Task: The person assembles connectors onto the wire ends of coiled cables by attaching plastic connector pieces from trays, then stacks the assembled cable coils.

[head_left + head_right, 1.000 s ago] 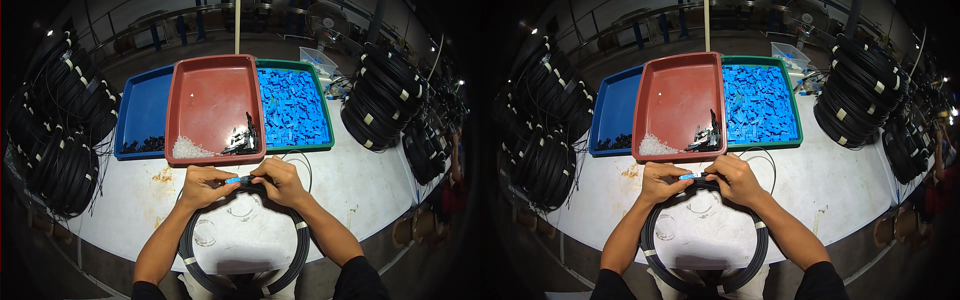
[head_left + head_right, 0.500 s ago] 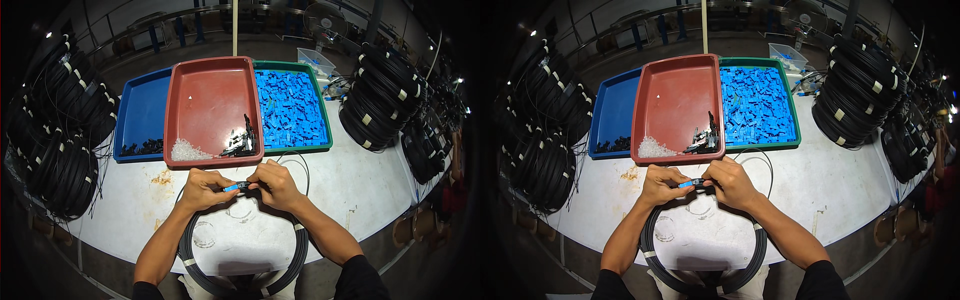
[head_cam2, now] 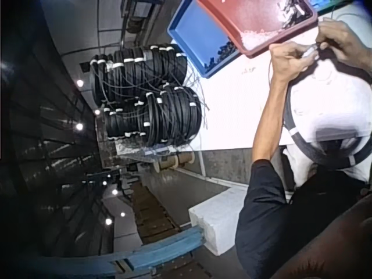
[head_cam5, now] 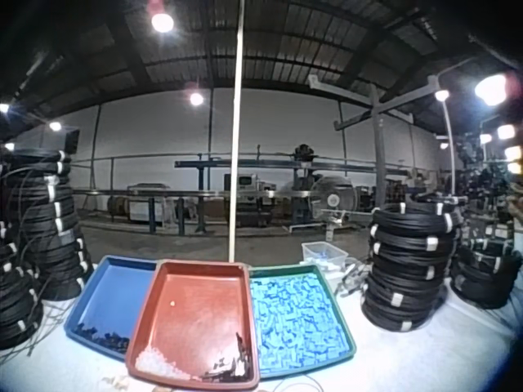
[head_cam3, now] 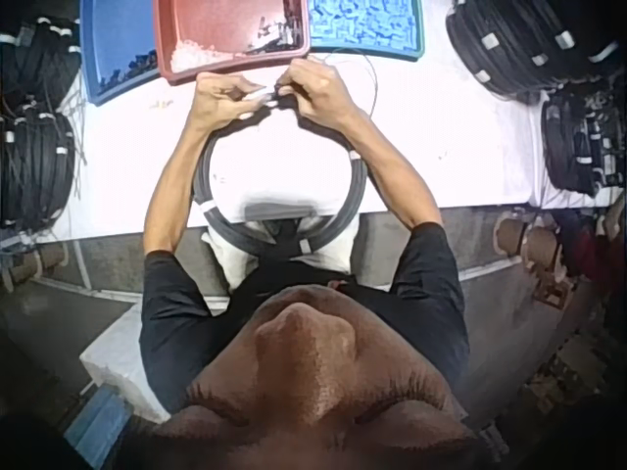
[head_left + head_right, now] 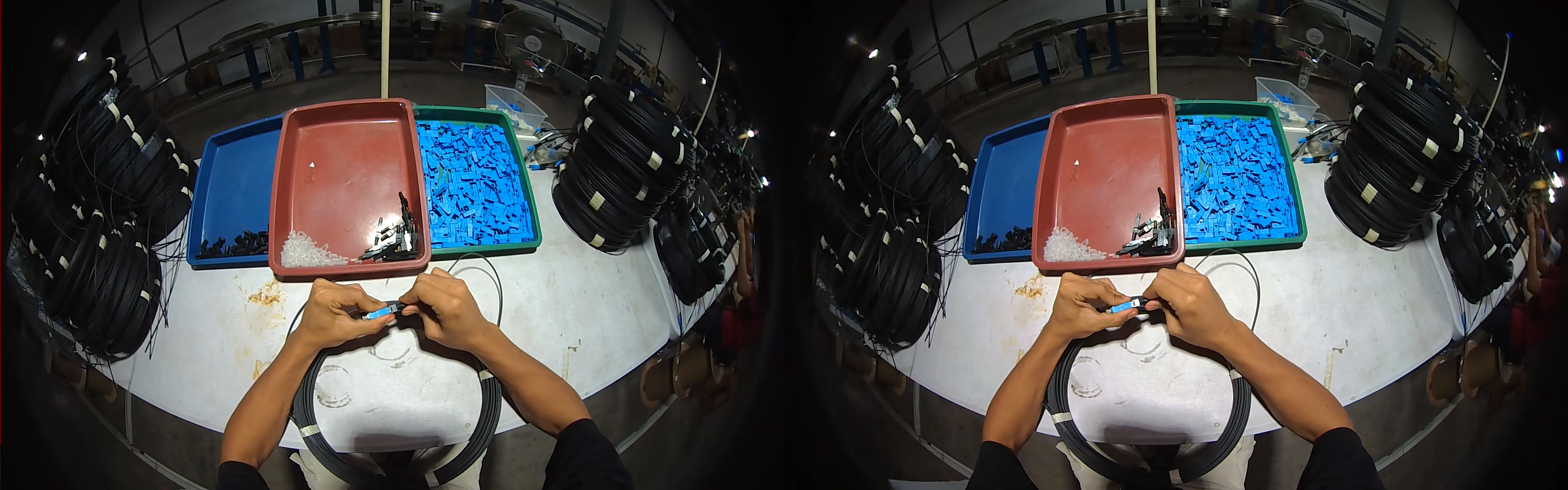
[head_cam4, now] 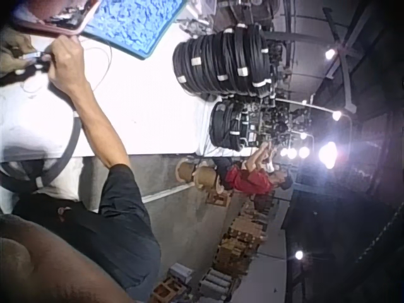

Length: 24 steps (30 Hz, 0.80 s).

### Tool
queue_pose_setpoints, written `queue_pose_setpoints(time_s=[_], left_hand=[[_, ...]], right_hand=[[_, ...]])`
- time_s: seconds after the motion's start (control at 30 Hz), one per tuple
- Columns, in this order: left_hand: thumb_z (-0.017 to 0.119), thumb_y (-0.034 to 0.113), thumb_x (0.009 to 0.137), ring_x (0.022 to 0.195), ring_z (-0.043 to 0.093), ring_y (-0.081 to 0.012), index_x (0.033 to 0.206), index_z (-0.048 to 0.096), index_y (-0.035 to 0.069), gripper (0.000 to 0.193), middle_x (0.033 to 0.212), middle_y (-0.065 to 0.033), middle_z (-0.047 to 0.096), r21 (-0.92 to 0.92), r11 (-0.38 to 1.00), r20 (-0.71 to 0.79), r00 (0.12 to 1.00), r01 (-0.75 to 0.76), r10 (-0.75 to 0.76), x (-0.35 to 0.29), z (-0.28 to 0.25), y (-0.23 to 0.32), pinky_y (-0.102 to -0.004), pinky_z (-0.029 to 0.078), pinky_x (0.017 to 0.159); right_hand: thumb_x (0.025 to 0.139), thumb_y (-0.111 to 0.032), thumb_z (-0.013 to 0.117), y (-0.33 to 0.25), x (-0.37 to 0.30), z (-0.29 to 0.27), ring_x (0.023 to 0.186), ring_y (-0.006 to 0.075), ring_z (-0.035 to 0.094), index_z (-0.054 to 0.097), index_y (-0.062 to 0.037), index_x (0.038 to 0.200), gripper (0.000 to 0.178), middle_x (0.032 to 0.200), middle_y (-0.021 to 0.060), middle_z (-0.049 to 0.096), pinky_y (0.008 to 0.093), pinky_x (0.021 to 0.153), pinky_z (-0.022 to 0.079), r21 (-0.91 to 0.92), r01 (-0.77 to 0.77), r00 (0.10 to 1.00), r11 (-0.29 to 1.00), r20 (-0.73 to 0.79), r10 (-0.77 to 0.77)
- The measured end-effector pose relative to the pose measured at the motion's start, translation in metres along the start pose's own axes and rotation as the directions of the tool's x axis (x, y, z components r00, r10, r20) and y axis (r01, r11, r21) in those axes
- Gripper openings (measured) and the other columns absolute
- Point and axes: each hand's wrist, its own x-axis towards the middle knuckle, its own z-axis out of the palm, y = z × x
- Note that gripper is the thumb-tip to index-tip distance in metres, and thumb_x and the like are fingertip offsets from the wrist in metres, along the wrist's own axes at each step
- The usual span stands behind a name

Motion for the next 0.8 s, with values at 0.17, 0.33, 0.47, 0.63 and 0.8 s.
queue_pose_setpoints(time_s=[0.17, 0.33, 0.47, 0.63, 0.8], left_hand=[[0.086, 0.005, 0.073, 0.053, 0.064, -0.0090, 0.082, 0.079, -0.001, 0.013, 0.071, -0.0102, 0.075, 0.045, 0.998, -0.088, 0.995, -0.053, 0.057, 0.002, -0.001, 0.003, -0.0215, 0.045, 0.047], [0.087, 0.006, 0.074, 0.056, 0.067, -0.0100, 0.084, 0.079, 0.000, 0.014, 0.074, -0.0105, 0.076, 0.079, 0.995, -0.091, 0.993, -0.066, 0.073, 0.004, 0.001, 0.004, -0.0220, 0.050, 0.050], [0.087, 0.007, 0.076, 0.056, 0.067, -0.0098, 0.087, 0.079, 0.000, 0.015, 0.075, -0.0098, 0.076, 0.091, 0.995, -0.116, 0.992, -0.036, 0.047, 0.004, -0.001, 0.007, -0.0218, 0.051, 0.051], [0.086, 0.007, 0.077, 0.058, 0.068, -0.0095, 0.088, 0.079, 0.000, 0.015, 0.079, -0.0103, 0.077, 0.085, 0.996, -0.082, 0.997, -0.008, 0.015, 0.001, 0.001, 0.009, -0.0214, 0.051, 0.052], [0.083, 0.003, 0.077, 0.068, 0.074, -0.0157, 0.091, 0.079, 0.001, 0.014, 0.086, -0.0114, 0.078, 0.186, 0.965, -0.108, 0.972, -0.186, 0.208, 0.006, 0.007, 0.012, -0.0246, 0.057, 0.060]], right_hand=[[0.076, 0.000, 0.076, 0.001, 0.001, -0.008, 0.070, 0.0299, 0.059, 0.063, -0.0021, 0.087, 0.017, 0.075, 0.0104, 0.060, 0.0399, 0.065, 0.045, -0.029, -0.022, 1.000, 0.999, 0.014, 0.022], [0.074, 0.002, 0.076, 0.001, 0.003, -0.007, 0.069, 0.0298, 0.059, 0.063, -0.0023, 0.089, 0.020, 0.077, 0.0111, 0.060, 0.0398, 0.065, 0.046, -0.065, 0.032, 0.999, 0.997, 0.016, -0.031], [0.075, 0.001, 0.074, 0.005, 0.000, -0.010, 0.071, 0.0299, 0.059, 0.063, -0.0024, 0.090, 0.019, 0.078, 0.0105, 0.059, 0.0395, 0.066, 0.046, -0.087, -0.001, 1.000, 0.996, 0.007, 0.002], [0.077, -0.001, 0.076, 0.000, 0.001, -0.008, 0.068, 0.0262, 0.058, 0.065, -0.0037, 0.096, 0.022, 0.083, 0.0081, 0.063, 0.0360, 0.062, 0.042, -0.147, 0.064, 0.997, 0.987, 0.060, -0.056], [0.076, -0.002, 0.076, 0.000, 0.001, -0.006, 0.068, 0.0246, 0.058, 0.066, -0.0037, 0.096, 0.023, 0.086, 0.0067, 0.065, 0.0358, 0.061, 0.042, -0.175, 0.099, 0.995, 0.980, 0.020, -0.097]])
